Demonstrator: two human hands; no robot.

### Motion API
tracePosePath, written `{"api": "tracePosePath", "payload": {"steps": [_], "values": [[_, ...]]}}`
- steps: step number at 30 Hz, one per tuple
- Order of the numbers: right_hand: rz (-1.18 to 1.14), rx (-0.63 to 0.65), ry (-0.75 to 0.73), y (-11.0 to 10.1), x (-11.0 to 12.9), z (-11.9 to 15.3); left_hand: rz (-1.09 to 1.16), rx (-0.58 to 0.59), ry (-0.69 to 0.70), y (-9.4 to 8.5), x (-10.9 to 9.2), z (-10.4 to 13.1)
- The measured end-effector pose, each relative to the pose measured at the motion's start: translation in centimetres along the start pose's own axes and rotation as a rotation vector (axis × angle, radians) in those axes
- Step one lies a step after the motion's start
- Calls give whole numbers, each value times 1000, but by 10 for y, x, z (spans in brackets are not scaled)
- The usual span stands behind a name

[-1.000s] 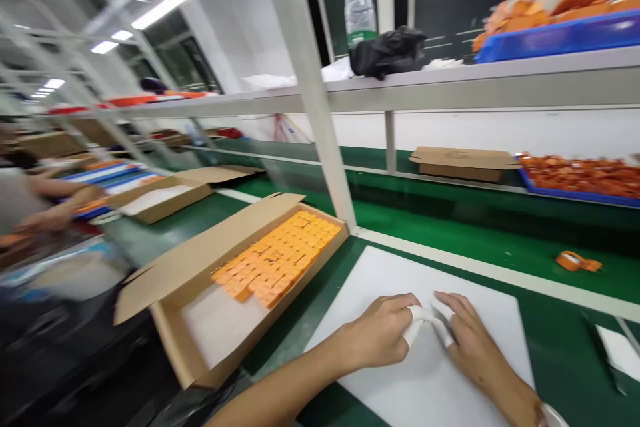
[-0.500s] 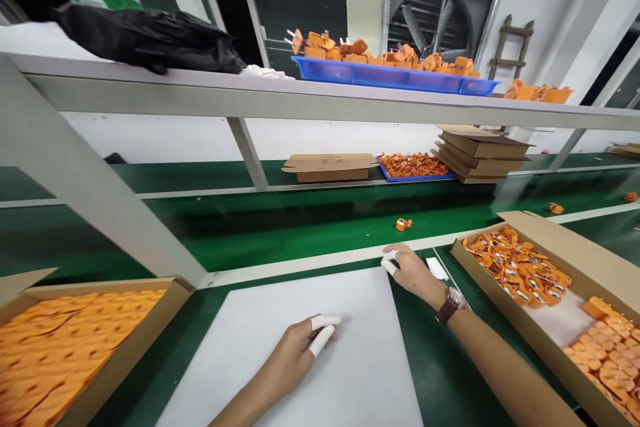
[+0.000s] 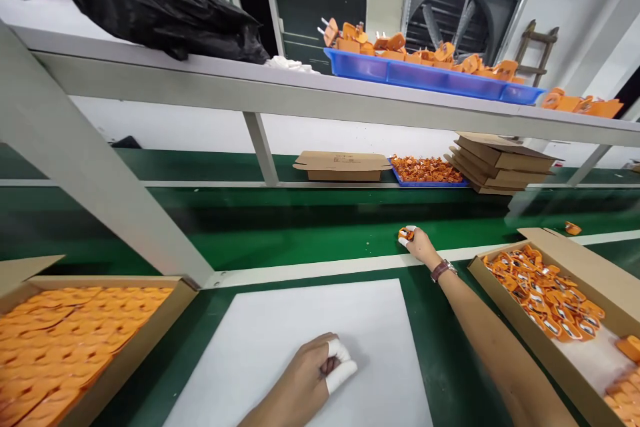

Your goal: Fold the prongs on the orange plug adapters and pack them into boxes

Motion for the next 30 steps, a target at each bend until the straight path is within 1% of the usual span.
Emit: {"api": "tracePosePath", "payload": {"steps": [3, 5, 6, 8, 10, 11, 12, 13, 15, 16, 17, 18, 20, 22, 24, 25, 27, 28, 30], "values": [[-89, 64, -23, 14, 17, 7, 41, -3, -20, 1, 3, 1], [-165, 129, -82, 26, 39, 23, 107, -13, -35, 2, 4, 0], [-202, 169, -122, 32, 53, 36, 166, -28, -59, 2, 6, -1], [-262, 266, -216, 45, 86, 68, 366, -88, -147, 0, 12, -4], [-306, 371, -321, 55, 120, 104, 621, -175, -244, -7, 19, -7], [-323, 421, -367, 58, 135, 122, 737, -202, -266, -12, 21, -8], [-330, 478, -430, 60, 150, 140, 829, -202, -266, -19, 21, -8], [-326, 524, -509, 61, 164, 155, 890, -177, -249, -26, 20, -8], [-318, 577, -625, 62, 182, 179, 933, -80, -204, -42, 15, -5], [-319, 585, -654, 62, 187, 187, 926, -36, -189, -49, 12, -2], [-331, 580, -656, 62, 190, 193, 904, -9, -181, -55, 10, 2], [-361, 570, -641, 63, 190, 197, 874, -7, -176, -60, 8, 6], [-478, 541, -570, 67, 185, 201, 813, -60, -171, -65, 9, 14], [-640, 518, -441, 73, 175, 202, 739, -147, -174, -65, 11, 22], [-797, 525, -269, 81, 165, 204, 596, -231, -161, -62, 14, 29], [-859, 531, -181, 84, 160, 204, 489, -268, -131, -61, 14, 31], [-941, 542, -52, 89, 154, 206, 252, -352, -14, -61, 10, 34], [-956, 545, -15, 91, 151, 207, 150, -394, 61, -60, 7, 35], [-954, 541, 8, 93, 148, 208, 18, -473, 190, -59, 2, 37]]}}
Point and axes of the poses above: each hand's wrist, its own z-axis away from the middle knuckle, its own y-axis out of the palm, x = y × z, the point moved 4 cm from there along -z, towards the middle knuckle, and after that the axes turned 9 degrees about -z, right-handed, at the moved point
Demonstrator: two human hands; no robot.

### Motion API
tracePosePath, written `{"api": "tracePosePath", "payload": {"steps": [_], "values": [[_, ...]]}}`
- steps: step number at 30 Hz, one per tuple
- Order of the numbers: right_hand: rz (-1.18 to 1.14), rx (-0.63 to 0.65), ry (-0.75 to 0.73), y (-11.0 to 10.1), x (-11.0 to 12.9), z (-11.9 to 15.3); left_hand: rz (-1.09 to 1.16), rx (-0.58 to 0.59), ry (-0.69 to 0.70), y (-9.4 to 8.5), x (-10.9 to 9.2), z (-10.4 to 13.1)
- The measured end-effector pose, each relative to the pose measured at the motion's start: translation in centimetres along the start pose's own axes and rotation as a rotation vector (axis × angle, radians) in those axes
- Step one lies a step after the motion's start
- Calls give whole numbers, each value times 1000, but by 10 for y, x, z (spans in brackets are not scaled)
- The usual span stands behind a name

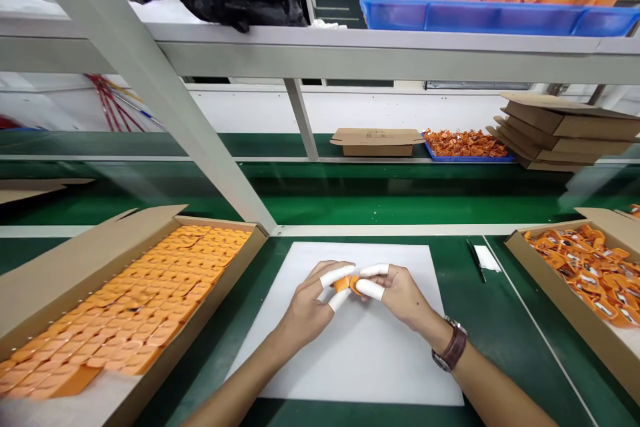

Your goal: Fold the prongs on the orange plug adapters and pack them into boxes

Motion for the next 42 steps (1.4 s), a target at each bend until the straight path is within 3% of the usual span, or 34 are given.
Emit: {"api": "tracePosePath", "payload": {"steps": [2, 4, 9, 12, 17, 21, 30, 33, 36, 42], "values": [[7, -11, -18, -1, -4, 1, -48, -50, 60, 2, 0, 1], [48, -35, -92, -2, -8, 2, -50, -59, 3, 5, 5, 3], [293, -61, -394, 1, -4, 9, 309, 36, -456, 20, 22, 13], [397, -24, -492, 5, 2, 15, 538, 73, -632, 26, 22, 16], [529, 54, -669, 14, 10, 26, 629, 61, -708, 29, 22, 16], [654, 98, -709, 17, 8, 27, 634, 48, -737, 30, 22, 21], [701, 149, -639, 10, 3, 24, 642, 165, -730, 37, 19, 28], [539, 195, -463, 7, -3, 20, 655, 164, -753, 38, 21, 27], [304, 112, -273, -2, -12, 14, 676, 180, -765, 36, 20, 26], [54, 139, 88, -7, -30, 11, 628, 280, -678, 36, 14, 27]]}}
Point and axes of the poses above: each hand's wrist, its own z-axis away from the middle knuckle, its own y-axis out of the palm, x = y × z, the point moved 4 cm from there along -z, towards the middle knuckle, and after that the axes turned 9 degrees about -z, right-handed, at the moved point
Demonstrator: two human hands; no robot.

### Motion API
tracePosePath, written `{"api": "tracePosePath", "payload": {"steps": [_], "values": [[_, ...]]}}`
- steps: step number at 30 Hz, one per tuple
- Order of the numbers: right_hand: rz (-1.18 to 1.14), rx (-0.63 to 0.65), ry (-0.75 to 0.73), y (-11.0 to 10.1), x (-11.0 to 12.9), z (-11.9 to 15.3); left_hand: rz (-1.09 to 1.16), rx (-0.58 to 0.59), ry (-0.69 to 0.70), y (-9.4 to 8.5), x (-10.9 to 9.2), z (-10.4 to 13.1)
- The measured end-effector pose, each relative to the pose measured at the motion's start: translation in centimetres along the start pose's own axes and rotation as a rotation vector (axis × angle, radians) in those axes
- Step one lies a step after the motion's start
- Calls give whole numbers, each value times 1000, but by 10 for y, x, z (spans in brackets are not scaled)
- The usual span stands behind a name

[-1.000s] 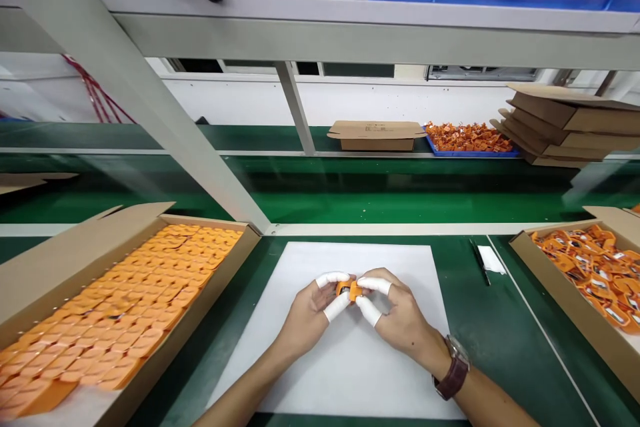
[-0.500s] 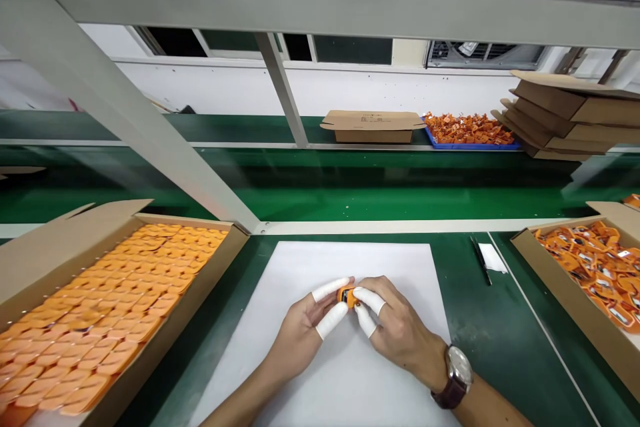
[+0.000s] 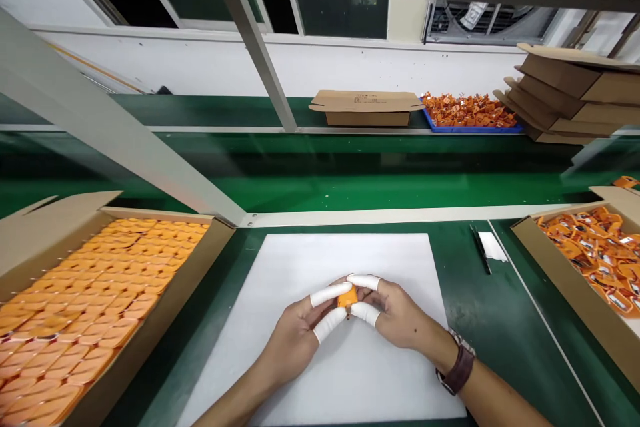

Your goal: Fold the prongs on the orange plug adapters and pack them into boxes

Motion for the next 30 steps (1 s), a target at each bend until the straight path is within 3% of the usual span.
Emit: {"api": "tracePosePath", "payload": {"steps": [4, 16, 24, 30], "values": [[-27, -20, 67, -1, 1, 0, -97, 42, 73, 1, -1, 3], [-45, -22, 45, -2, -4, 0, -216, 52, 114, 1, 0, 1], [-19, 45, 4, -1, 0, 3, -148, 16, 57, -2, 5, -4], [63, 2, -35, 4, 11, 5, -96, 40, 9, -2, 2, -4]]}}
Point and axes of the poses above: each hand's wrist, its own z-axis away from the middle knuckle, its own y-axis out of the palm, x = y × z, the point moved 4 cm from there along -z, towards the middle knuckle, and after that the axes turned 9 degrees about -z, right-handed, at the moved point
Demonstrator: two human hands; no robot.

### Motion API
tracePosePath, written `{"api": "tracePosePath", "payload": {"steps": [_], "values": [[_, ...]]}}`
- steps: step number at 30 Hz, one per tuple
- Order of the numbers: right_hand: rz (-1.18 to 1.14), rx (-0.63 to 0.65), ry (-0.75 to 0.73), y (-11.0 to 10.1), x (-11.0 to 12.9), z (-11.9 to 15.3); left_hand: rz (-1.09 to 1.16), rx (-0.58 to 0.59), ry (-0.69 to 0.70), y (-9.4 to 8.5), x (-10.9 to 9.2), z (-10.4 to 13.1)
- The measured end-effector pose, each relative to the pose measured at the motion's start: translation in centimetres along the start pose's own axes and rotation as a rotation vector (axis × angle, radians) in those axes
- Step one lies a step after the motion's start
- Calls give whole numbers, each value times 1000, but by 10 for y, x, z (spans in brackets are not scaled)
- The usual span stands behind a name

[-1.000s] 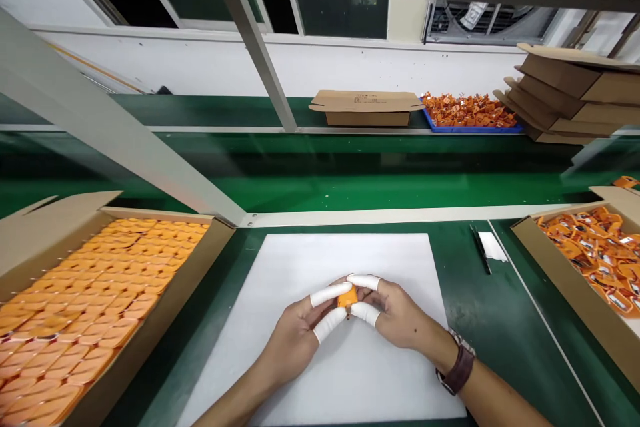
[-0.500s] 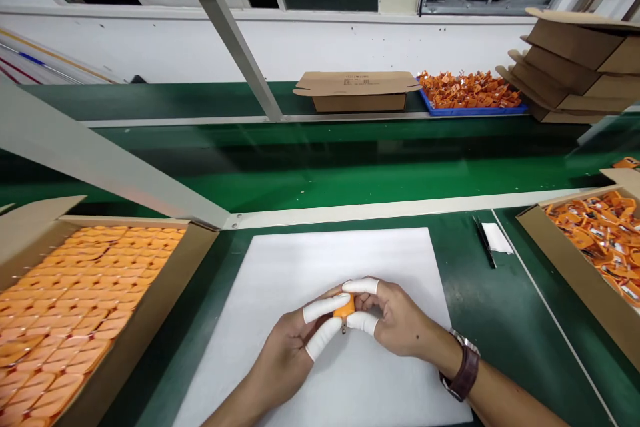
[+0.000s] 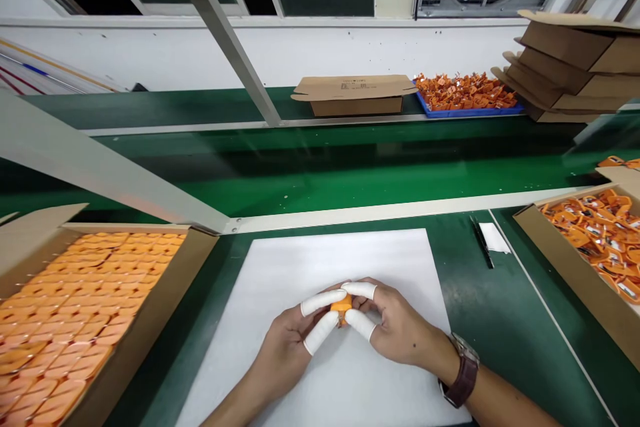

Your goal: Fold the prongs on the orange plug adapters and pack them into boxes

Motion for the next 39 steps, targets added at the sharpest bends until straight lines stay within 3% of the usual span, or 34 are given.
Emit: {"api": "tracePosePath", "payload": {"steps": [7, 12, 18, 24, 31, 35, 39], "values": [[-3, -106, -11, -8, 0, -4, -38, 60, 61, 3, -4, 2], [425, -145, -205, -16, 10, -1, -262, -34, 104, -10, -7, 2], [807, -44, -214, -9, 10, -1, -539, -180, 142, -30, -4, -2], [862, -39, -265, -10, 6, -2, -596, -275, 164, -35, -1, -2], [842, -49, -374, -15, -4, -1, -720, -342, 220, -19, -6, -8], [888, -40, -409, -25, -18, -2, -718, -425, 206, -24, -23, -2], [970, 4, -402, -39, -37, -5, -726, -532, 260, -53, -61, 38]]}}
Point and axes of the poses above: each hand's wrist, its own z-axis away from the middle knuckle, its own y-axis out of the palm, x = y × z, the point moved 4 cm from there along -z, towards the middle knuckle, and after that the axes turned 9 degrees about -z, right-handed, at the moved point
